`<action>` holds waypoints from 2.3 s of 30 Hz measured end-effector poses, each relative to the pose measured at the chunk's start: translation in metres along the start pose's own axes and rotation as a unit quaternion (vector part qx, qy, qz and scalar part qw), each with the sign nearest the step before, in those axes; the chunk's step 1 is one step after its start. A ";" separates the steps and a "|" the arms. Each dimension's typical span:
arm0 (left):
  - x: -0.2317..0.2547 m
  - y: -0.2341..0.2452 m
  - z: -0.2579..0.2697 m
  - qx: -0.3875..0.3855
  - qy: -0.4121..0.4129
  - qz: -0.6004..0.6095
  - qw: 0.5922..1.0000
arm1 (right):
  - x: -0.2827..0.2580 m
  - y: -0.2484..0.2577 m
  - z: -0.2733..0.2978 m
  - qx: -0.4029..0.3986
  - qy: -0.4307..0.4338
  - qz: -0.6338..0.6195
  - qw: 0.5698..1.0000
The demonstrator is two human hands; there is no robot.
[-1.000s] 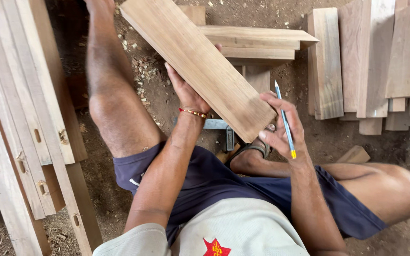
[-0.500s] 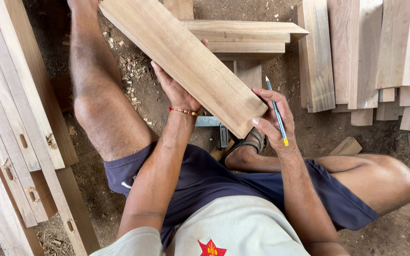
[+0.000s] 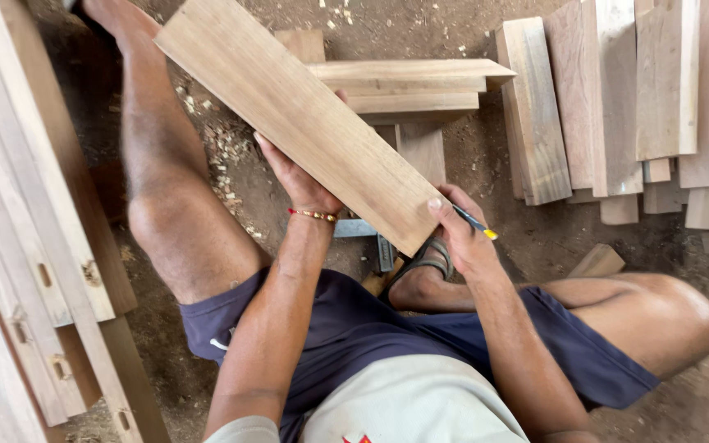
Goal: The person marks lines on wooden boards using a square and a pencil while seated on the ground.
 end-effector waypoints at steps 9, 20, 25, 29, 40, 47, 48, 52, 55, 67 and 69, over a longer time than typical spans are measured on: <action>-0.001 -0.016 0.006 0.006 0.017 -0.060 0.998 | 0.007 0.000 0.002 -0.026 -0.054 0.010 0.998; -0.006 0.041 -0.004 0.102 0.047 -0.027 0.993 | -0.003 -0.001 0.006 -0.066 0.049 0.125 0.989; -0.008 0.062 -0.010 0.118 0.072 0.027 0.990 | -0.023 0.006 0.010 -0.018 0.143 0.214 0.966; -0.020 0.063 -0.010 0.106 0.081 0.071 0.989 | -0.038 0.016 0.013 0.016 0.195 0.328 0.924; -0.021 0.062 -0.007 0.119 0.090 0.084 0.985 | -0.041 0.009 0.015 0.035 0.248 0.398 0.882; -0.020 0.063 -0.004 0.171 0.078 0.070 0.980 | -0.029 0.017 0.013 0.043 0.242 0.407 0.880; -0.020 0.062 -0.004 0.166 0.077 0.071 0.980 | -0.029 0.017 0.013 0.041 0.245 0.408 0.878; -0.018 0.061 -0.004 0.168 0.079 0.067 0.980 | -0.030 0.013 0.013 0.039 0.247 0.407 0.878; -0.015 0.046 -0.005 0.125 0.070 0.048 0.989 | -0.035 0.009 0.014 0.033 0.262 0.422 0.867; 0.010 0.003 -0.004 0.148 -0.014 -0.406 0.902 | -0.027 0.017 -0.008 -0.010 0.194 0.418 0.888; 0.012 -0.015 0.002 0.079 -0.014 -0.439 0.895 | -0.035 0.030 -0.007 0.054 0.159 0.327 0.930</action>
Point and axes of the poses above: each hand's wrist, its own z-axis away from the middle knuckle, its own y-axis out of the back of the hand, x = y × z, the point moved 6 cm from there along -z, towards the middle knuckle, and after that the axes turned 6 degrees about y, right-handed, at the moved point
